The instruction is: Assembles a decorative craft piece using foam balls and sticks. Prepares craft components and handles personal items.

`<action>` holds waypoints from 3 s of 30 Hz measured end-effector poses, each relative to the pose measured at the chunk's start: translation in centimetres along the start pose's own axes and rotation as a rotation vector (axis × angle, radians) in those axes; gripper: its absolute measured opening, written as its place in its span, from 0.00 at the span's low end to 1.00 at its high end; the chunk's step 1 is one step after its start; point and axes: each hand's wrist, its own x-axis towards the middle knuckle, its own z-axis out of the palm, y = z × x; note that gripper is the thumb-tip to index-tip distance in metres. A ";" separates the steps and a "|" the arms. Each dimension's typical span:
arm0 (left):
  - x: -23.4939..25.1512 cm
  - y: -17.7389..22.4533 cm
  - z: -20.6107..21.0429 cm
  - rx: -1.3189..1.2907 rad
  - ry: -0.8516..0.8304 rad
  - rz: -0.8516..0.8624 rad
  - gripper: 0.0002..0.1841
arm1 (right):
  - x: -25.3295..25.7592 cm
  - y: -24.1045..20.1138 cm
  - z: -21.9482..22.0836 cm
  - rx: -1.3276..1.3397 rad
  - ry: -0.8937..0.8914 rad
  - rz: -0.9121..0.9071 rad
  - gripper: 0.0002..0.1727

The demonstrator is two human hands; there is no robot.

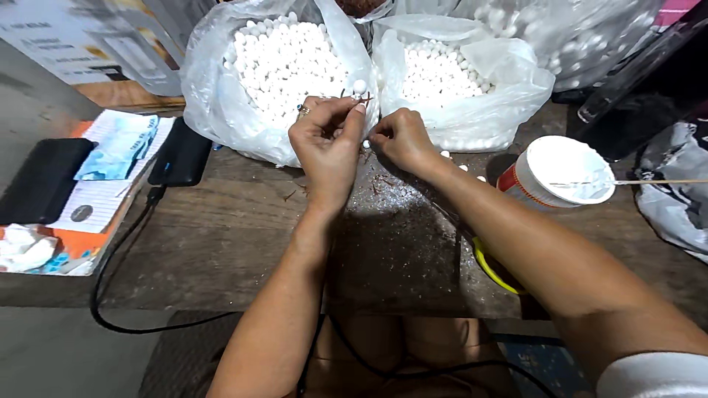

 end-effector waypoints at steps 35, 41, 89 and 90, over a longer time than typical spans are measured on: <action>-3.6 -0.9 2.0 0.110 -0.244 0.105 0.04 | -9.0 3.3 -3.3 1.292 0.125 0.168 0.16; -3.7 -0.8 2.1 0.119 -0.246 0.105 0.04 | -9.0 3.2 -3.2 1.256 0.151 0.163 0.17; -4.2 -0.7 1.8 0.228 -0.336 0.215 0.05 | -9.4 2.4 -2.9 1.213 0.275 0.140 0.14; -4.2 -0.7 1.9 0.224 -0.336 0.217 0.05 | -9.4 2.4 -2.9 1.207 0.276 0.139 0.14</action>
